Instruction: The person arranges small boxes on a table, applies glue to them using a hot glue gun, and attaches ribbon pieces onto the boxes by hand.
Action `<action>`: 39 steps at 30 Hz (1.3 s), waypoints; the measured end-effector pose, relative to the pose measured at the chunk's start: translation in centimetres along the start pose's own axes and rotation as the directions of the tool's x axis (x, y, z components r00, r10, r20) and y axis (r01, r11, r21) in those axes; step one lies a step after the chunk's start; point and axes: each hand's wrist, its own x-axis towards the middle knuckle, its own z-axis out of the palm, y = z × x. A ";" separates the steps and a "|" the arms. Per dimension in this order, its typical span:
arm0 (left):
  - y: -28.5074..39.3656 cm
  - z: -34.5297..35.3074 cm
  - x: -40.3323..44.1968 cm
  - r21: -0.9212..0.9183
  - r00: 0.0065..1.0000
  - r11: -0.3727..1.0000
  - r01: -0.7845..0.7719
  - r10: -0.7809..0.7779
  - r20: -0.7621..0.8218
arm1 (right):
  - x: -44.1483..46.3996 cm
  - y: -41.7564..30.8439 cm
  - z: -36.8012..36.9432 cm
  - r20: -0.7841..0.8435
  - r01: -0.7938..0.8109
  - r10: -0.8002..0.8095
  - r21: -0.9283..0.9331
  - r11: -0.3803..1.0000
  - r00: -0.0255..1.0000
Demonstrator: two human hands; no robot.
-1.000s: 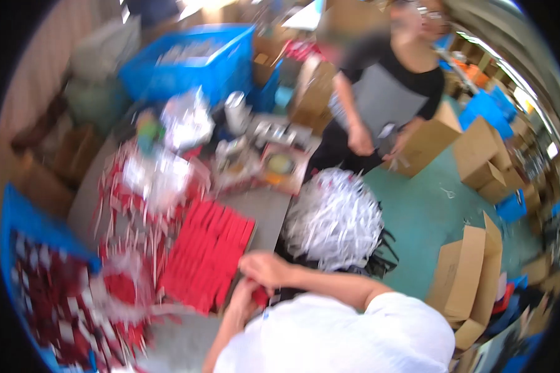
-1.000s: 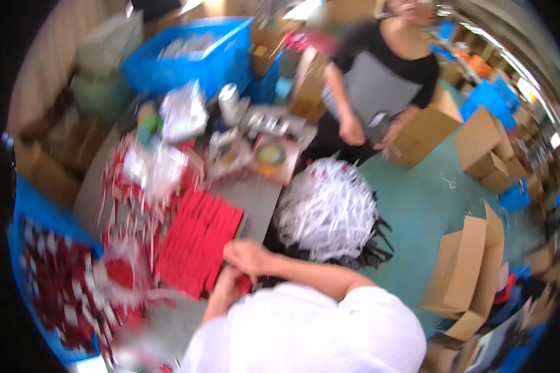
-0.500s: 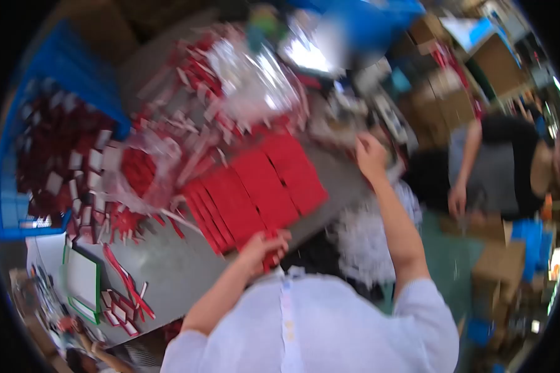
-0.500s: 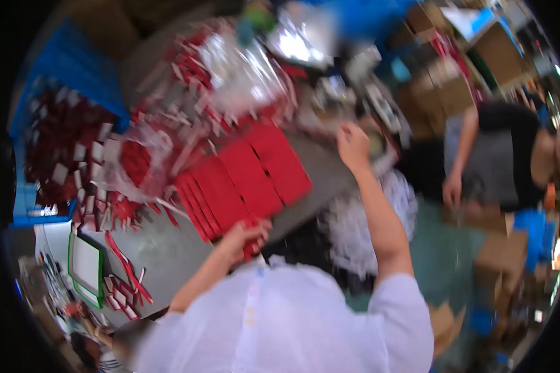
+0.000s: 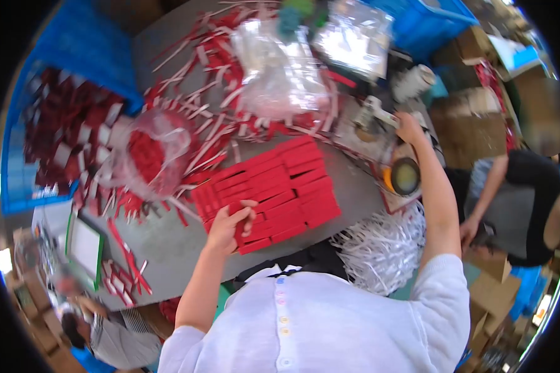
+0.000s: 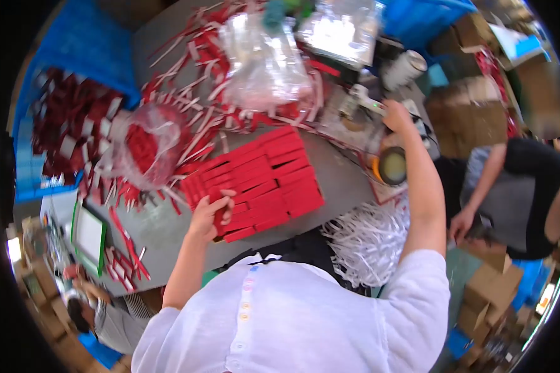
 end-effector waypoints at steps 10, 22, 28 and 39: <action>-0.6 4.9 2.0 0.067 0.989 0.996 0.055 -0.064 0.132 | -3.9 -6.4 -5.1 -0.148 -0.036 0.073 0.237 0.971 0.986; -0.7 10.9 1.0 0.160 0.936 0.987 -0.028 -0.030 0.350 | -16.2 -15.8 -8.5 -0.921 0.173 -0.110 -0.047 0.984 0.374; -0.9 13.7 -0.6 0.179 0.877 0.983 -0.045 -0.047 0.478 | -20.2 -18.4 -9.8 -0.960 0.147 -0.095 -0.057 0.988 0.265; -3.0 13.8 -1.9 0.195 0.812 0.974 -0.117 -0.019 0.583 | -24.5 -21.5 -8.8 -0.975 0.146 0.107 0.137 0.980 0.196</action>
